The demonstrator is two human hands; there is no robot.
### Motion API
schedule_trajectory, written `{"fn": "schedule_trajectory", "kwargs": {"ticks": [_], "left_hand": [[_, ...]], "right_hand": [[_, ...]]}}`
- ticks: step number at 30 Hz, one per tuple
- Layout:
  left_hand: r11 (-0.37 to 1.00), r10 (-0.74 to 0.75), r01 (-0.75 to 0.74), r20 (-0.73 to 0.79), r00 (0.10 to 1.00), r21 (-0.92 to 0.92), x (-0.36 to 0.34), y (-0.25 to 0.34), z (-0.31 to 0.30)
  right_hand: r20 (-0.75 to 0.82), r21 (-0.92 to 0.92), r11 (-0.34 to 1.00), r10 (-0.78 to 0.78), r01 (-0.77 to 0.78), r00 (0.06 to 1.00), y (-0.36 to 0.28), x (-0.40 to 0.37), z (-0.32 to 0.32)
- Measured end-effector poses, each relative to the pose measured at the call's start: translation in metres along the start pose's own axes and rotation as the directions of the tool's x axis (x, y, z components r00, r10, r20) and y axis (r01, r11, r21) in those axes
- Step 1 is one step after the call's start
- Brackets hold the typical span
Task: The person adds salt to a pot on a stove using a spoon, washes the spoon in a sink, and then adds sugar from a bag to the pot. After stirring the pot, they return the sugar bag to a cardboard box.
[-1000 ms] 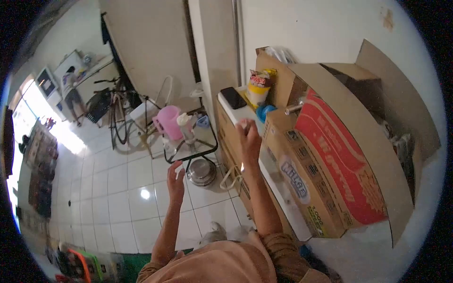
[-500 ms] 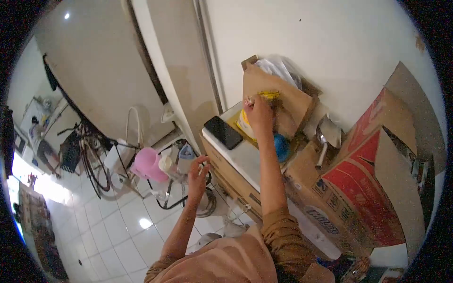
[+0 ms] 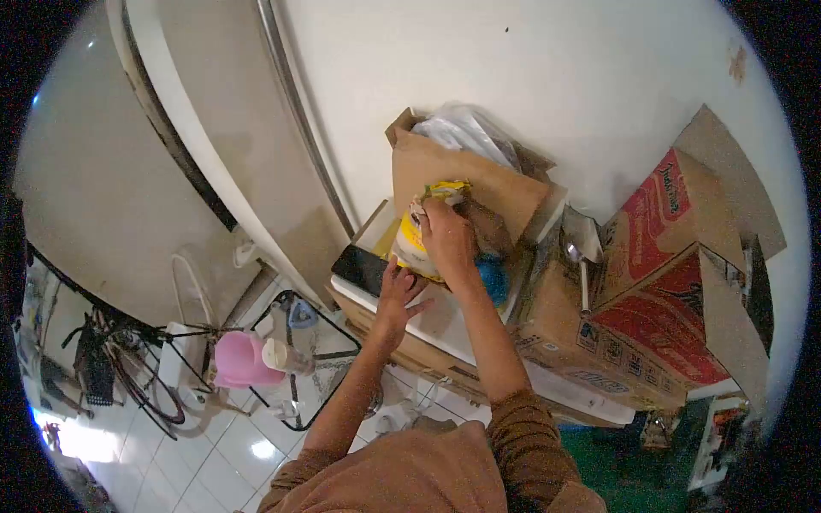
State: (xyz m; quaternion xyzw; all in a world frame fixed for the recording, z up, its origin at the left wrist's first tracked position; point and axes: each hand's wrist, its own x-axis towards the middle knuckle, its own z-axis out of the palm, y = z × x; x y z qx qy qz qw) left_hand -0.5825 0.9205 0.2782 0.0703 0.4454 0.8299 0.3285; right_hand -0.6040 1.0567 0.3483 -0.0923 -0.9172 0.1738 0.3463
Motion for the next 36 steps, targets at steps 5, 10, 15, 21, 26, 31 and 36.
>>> {"fn": "schedule_trajectory", "kwargs": {"ticks": [5, 10, 15, 21, 26, 31, 36], "left_hand": [[0.987, 0.000, 0.004, 0.029, 1.000, -0.162, 0.011, -0.003, 0.002], [0.924, 0.088, -0.077, 0.013, 0.996, -0.374, 0.002, 0.007, 0.002], [0.763, -0.055, 0.181, 0.217, 0.975, -0.621, -0.019, 0.027, -0.012], [0.345, 0.176, 0.486, 0.564, 0.807, -0.803, -0.082, 0.023, -0.035], [0.578, 0.059, 0.462, 0.599, 0.798, -0.672, -0.135, -0.034, -0.063], [0.624, -0.319, 0.699, 0.702, 0.637, -0.350, -0.195, -0.082, -0.050], [0.481, -0.526, 0.875, 0.778, 0.342, -0.060, -0.231, -0.134, 0.000]], "right_hand": [[-0.120, 0.047, 0.977, -0.199, 0.206, 0.973, -0.014, 0.000, 0.001], [-0.152, 0.031, 0.959, -0.275, 0.283, 0.949, -0.046, 0.002, -0.032], [-0.145, 0.020, 0.910, -0.407, 0.414, 0.902, -0.095, -0.004, -0.093], [-0.178, -0.064, 0.833, -0.551, 0.550, 0.815, -0.127, -0.066, -0.147], [-0.093, 0.008, 0.816, -0.574, 0.578, 0.813, -0.125, -0.145, -0.181], [-0.097, 0.089, 0.840, -0.527, 0.535, 0.844, -0.125, -0.242, -0.227], [-0.057, -0.007, 0.977, -0.213, 0.213, 0.975, -0.118, -0.343, -0.289]]}}
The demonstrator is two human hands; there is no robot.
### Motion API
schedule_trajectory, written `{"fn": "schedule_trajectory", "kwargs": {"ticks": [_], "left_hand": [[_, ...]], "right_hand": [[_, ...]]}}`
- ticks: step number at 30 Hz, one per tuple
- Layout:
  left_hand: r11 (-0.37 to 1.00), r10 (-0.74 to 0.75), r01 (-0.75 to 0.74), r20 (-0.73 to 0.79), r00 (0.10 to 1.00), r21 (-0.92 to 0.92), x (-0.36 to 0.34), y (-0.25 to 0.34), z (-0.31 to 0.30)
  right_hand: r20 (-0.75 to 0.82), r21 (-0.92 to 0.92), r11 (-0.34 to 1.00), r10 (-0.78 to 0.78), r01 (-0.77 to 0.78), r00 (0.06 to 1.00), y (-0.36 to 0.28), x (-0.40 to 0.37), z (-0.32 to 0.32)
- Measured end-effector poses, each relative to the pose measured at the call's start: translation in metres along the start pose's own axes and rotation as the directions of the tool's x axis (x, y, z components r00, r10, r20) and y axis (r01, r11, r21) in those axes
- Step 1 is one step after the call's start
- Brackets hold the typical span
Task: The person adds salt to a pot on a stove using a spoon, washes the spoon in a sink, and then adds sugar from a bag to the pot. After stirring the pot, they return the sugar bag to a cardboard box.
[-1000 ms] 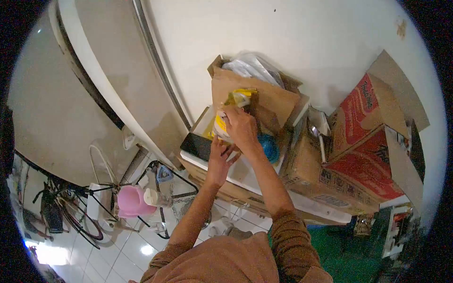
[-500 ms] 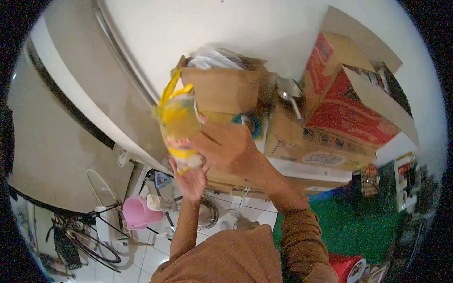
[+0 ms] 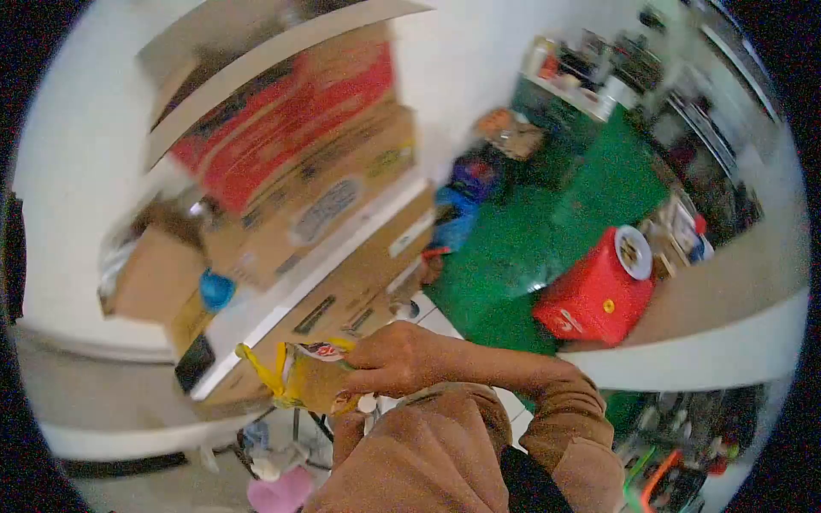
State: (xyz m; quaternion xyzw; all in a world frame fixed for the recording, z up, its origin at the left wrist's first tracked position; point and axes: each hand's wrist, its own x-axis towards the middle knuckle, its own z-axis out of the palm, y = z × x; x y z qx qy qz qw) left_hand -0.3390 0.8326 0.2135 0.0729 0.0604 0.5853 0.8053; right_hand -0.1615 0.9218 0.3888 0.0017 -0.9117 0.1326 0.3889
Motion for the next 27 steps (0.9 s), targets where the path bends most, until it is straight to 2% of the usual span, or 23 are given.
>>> {"fn": "schedule_trajectory", "kwargs": {"ticks": [2, 3, 5, 6, 7, 9, 10, 12, 15, 16, 17, 19, 20, 22, 23, 24, 26, 27], "left_hand": [[0.994, -0.107, 0.107, 0.022, 0.994, 0.003, 0.036, -0.019, 0.007], [0.989, -0.149, 0.150, 0.040, 0.988, -0.001, 0.058, -0.029, 0.015], [0.975, -0.219, 0.220, 0.083, 0.972, -0.013, 0.107, -0.054, 0.029], [0.967, -0.250, 0.253, 0.106, 0.963, -0.025, 0.130, -0.070, 0.037], [0.959, -0.274, 0.280, 0.129, 0.953, -0.033, 0.153, -0.086, 0.045], [0.942, -0.315, 0.329, 0.165, 0.935, -0.066, 0.195, -0.122, 0.060], [0.933, -0.332, 0.351, 0.176, 0.927, -0.085, 0.215, -0.140, 0.065], [0.912, -0.376, 0.400, 0.204, 0.904, -0.093, 0.250, -0.172, 0.077], [0.866, -0.444, 0.487, 0.272, 0.854, -0.116, 0.299, -0.215, 0.095], [0.848, -0.465, 0.516, 0.296, 0.834, -0.123, 0.316, -0.228, 0.100], [0.824, -0.490, 0.551, 0.323, 0.810, -0.131, 0.334, -0.243, 0.106], [0.777, -0.537, 0.616, 0.371, 0.757, -0.132, 0.367, -0.272, 0.113], [0.750, -0.559, 0.647, 0.391, 0.731, -0.136, 0.382, -0.286, 0.115], [0.698, -0.600, 0.704, 0.429, 0.675, -0.131, 0.420, -0.314, 0.117], [0.675, -0.615, 0.726, 0.445, 0.651, -0.131, 0.440, -0.327, 0.116], [0.655, -0.630, 0.744, 0.450, 0.633, -0.131, 0.461, -0.340, 0.114], [0.667, -0.670, 0.739, 0.356, 0.651, -0.095, 0.504, -0.360, 0.108], [0.680, -0.685, 0.730, 0.298, 0.665, -0.067, 0.527, -0.368, 0.104]], "right_hand": [[-0.005, -0.089, 0.967, 0.239, -0.238, 0.971, -0.005, -0.037, -0.026], [-0.023, -0.116, 0.958, 0.263, -0.264, 0.965, -0.009, -0.050, -0.042], [-0.176, -0.162, 0.831, 0.506, -0.532, 0.844, -0.015, -0.080, -0.073], [-0.264, -0.102, 0.768, 0.591, -0.632, 0.762, -0.017, -0.094, -0.089], [-0.278, -0.114, 0.759, 0.595, -0.641, 0.754, -0.021, -0.108, -0.106], [-0.599, -0.028, 0.549, 0.660, -0.835, 0.454, -0.030, -0.136, -0.142], [-0.600, -0.025, 0.535, 0.668, -0.844, 0.441, -0.031, -0.150, -0.164], [-0.726, -0.008, 0.335, 0.646, -0.942, 0.236, -0.026, -0.174, -0.205], [-0.790, -0.045, 0.230, 0.588, -0.972, 0.175, -0.016, -0.200, -0.250], [-0.814, -0.142, 0.152, 0.545, -0.978, 0.203, -0.011, -0.212, -0.262], [-0.822, -0.136, 0.140, 0.536, -0.981, 0.190, -0.006, -0.224, -0.276], [-0.817, -0.254, -0.099, 0.555, -0.962, 0.159, -0.001, -0.250, -0.298], [-0.828, -0.242, -0.119, 0.542, -0.963, 0.141, 0.003, -0.260, -0.307], [-0.861, 0.023, -0.097, 0.505, -0.995, -0.070, 0.014, -0.282, -0.328], [-0.870, 0.027, -0.112, 0.486, -0.993, -0.078, 0.022, -0.296, -0.337], [-0.901, 0.084, -0.062, 0.421, -0.995, -0.102, 0.032, -0.313, -0.347], [-0.922, 0.203, -0.001, 0.337, -0.979, -0.192, 0.054, -0.340, -0.372], [-0.929, 0.201, -0.006, 0.317, -0.979, -0.193, 0.066, -0.347, -0.387]]}}
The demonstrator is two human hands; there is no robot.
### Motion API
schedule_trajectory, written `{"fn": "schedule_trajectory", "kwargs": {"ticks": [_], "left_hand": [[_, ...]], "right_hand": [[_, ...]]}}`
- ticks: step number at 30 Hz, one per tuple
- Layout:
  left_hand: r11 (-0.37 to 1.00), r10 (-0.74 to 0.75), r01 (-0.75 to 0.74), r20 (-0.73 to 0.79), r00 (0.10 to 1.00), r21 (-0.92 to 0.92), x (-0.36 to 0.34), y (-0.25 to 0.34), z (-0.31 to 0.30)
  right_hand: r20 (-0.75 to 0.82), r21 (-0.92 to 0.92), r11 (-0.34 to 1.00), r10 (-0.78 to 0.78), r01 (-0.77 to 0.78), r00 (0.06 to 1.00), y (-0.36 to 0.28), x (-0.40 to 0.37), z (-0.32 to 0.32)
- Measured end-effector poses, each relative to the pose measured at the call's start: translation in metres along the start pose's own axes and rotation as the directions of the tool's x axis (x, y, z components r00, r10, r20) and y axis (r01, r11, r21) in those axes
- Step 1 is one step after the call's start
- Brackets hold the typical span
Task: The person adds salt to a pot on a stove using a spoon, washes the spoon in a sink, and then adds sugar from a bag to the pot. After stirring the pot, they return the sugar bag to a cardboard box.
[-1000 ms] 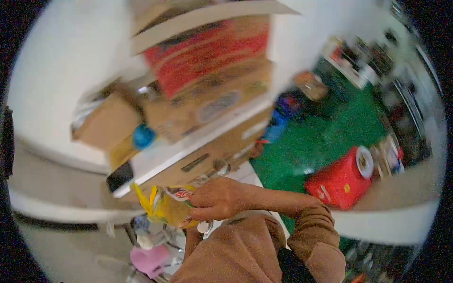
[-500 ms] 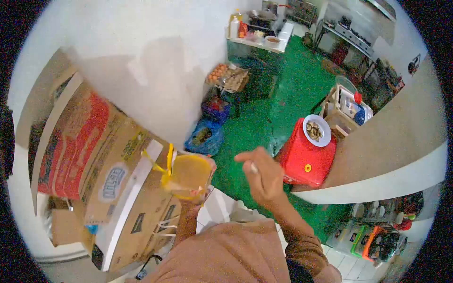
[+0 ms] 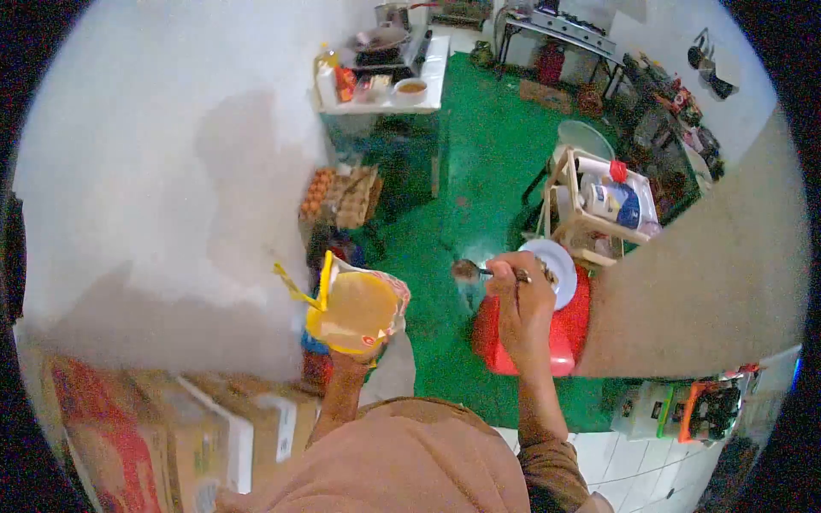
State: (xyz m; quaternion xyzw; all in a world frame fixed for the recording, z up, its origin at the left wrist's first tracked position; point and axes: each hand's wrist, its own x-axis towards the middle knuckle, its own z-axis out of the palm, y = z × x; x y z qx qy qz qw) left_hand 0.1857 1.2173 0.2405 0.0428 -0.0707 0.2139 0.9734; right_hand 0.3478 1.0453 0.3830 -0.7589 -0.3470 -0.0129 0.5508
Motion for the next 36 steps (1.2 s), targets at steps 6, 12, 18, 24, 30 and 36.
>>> {"fn": "schedule_trajectory", "kwargs": {"ticks": [6, 12, 18, 24, 30, 36], "left_hand": [[0.984, -0.019, 0.086, -0.394, 0.919, 0.154, 0.149, 0.073, -0.039], [0.955, -0.173, 0.239, -0.326, 0.929, 0.176, 0.300, 0.105, -0.056], [0.931, -0.206, 0.275, -0.274, 0.939, 0.242, 0.447, 0.104, -0.050], [0.966, -0.240, 0.254, -0.190, 0.952, 0.050, 0.640, 0.075, -0.075], [0.975, -0.180, 0.202, -0.199, 0.963, 0.096, 0.775, 0.058, -0.077], [0.991, -0.095, 0.103, -0.093, 0.991, 0.088, 0.907, 0.054, -0.120]], "right_hand": [[-0.400, 0.365, 0.930, 0.108, 0.051, 0.910, 0.029, 0.134, 0.055], [-0.485, 0.258, 0.965, 0.173, -0.049, 0.857, 0.063, 0.224, 0.056], [-0.701, 0.374, 0.915, 0.171, 0.154, 0.692, 0.131, 0.331, 0.044], [-0.704, 0.457, 0.850, 0.167, 0.260, 0.691, 0.212, 0.521, 0.019], [-0.676, 0.494, 0.794, 0.096, 0.353, 0.731, 0.254, 0.673, 0.018], [-0.615, 0.572, 0.748, 0.118, 0.338, 0.780, 0.292, 0.811, 0.044]]}}
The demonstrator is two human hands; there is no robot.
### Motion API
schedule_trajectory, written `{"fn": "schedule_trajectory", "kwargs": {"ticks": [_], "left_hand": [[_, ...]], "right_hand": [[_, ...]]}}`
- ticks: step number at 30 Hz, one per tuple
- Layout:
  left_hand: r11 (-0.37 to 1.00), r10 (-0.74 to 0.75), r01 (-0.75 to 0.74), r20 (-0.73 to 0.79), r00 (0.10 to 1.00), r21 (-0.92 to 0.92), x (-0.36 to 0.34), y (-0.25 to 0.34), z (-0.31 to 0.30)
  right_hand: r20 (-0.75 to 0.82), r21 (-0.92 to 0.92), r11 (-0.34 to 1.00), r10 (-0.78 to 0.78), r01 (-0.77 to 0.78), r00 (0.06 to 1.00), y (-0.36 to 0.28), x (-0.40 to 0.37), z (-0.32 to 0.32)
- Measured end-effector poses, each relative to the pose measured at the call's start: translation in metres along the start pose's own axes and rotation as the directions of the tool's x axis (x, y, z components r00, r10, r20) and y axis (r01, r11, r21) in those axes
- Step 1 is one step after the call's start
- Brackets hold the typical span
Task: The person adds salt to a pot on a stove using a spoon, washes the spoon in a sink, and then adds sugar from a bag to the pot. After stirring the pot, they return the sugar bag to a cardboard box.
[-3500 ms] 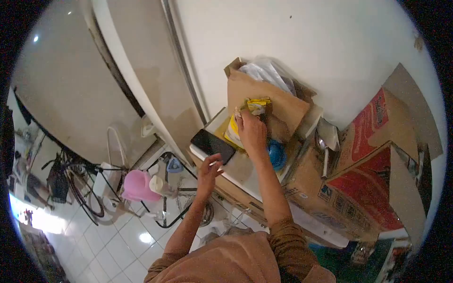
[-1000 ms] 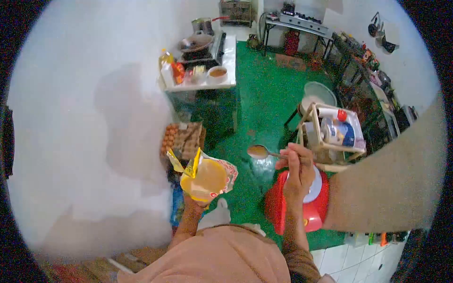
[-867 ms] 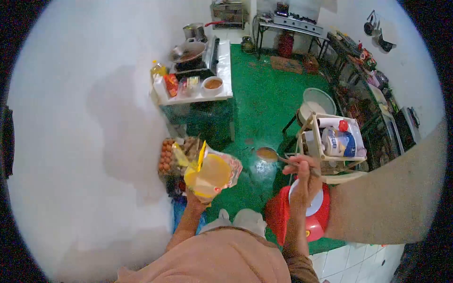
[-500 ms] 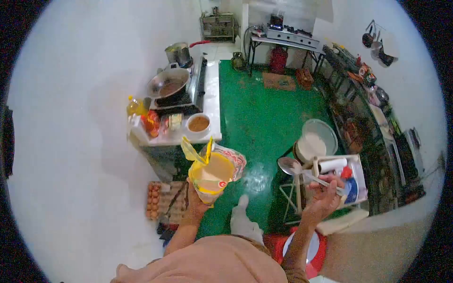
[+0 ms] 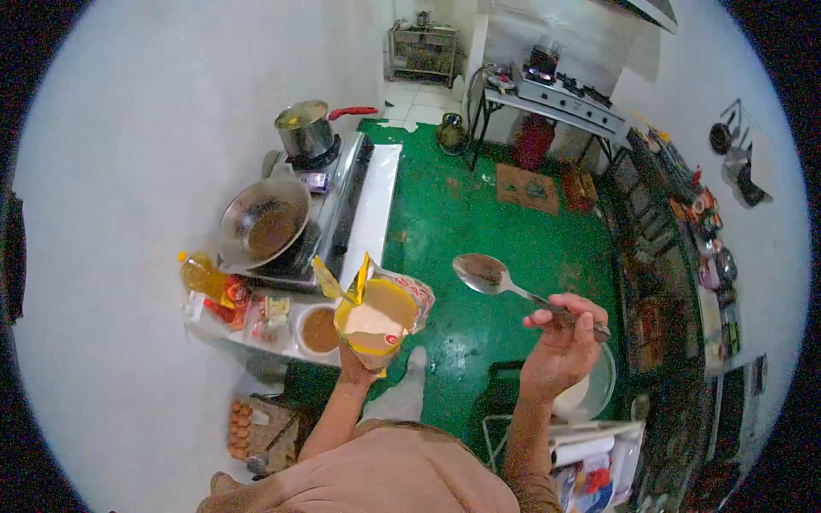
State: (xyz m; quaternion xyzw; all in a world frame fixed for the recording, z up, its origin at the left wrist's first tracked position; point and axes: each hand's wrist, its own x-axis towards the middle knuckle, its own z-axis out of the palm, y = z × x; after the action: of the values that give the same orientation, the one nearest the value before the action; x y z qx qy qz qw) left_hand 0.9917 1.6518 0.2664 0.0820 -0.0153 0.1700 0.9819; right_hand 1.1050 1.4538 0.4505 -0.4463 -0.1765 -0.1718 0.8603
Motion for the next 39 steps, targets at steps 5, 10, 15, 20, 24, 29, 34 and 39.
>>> {"fn": "schedule_trajectory", "kwargs": {"ticks": [5, 10, 15, 20, 24, 29, 34, 39], "left_hand": [[0.995, 0.098, -0.098, -0.136, 0.986, 0.004, 0.124, 0.026, -0.015], [0.983, 0.153, -0.167, -0.168, 0.974, -0.071, 0.230, 0.061, -0.026], [0.950, 0.259, -0.280, -0.153, 0.954, -0.138, 0.303, 0.100, -0.033], [0.843, 0.515, -0.535, -0.212, 0.831, -0.050, 0.385, 0.137, -0.032], [0.724, 0.684, -0.683, -0.236, 0.690, 0.100, 0.418, 0.143, -0.050], [0.600, 0.783, -0.799, -0.224, 0.580, 0.029, 0.453, 0.141, -0.094], [0.438, 0.858, -0.884, -0.371, 0.356, 0.164, 0.485, 0.149, -0.056], [0.346, 0.901, -0.912, -0.348, 0.258, 0.220, 0.485, 0.155, -0.052]], "right_hand": [[0.153, 0.109, 0.994, 0.003, -0.020, 0.988, 0.099, 0.090, 0.057], [0.257, 0.075, 0.982, 0.147, -0.171, 0.955, 0.197, 0.171, 0.124], [0.376, 0.119, 0.965, 0.173, -0.232, 0.911, 0.269, 0.223, 0.184], [0.558, 0.140, 0.911, 0.252, -0.389, 0.791, 0.360, 0.290, 0.246], [0.723, 0.153, 0.859, 0.239, -0.488, 0.648, 0.411, 0.327, 0.294], [0.907, 0.145, 0.847, 0.094, -0.512, 0.411, 0.455, 0.361, 0.342], [0.941, 0.257, 0.941, -0.296, -0.221, -0.163, 0.491, 0.366, 0.383], [0.862, 0.365, 0.921, -0.390, -0.138, -0.324, 0.500, 0.351, 0.414]]}}
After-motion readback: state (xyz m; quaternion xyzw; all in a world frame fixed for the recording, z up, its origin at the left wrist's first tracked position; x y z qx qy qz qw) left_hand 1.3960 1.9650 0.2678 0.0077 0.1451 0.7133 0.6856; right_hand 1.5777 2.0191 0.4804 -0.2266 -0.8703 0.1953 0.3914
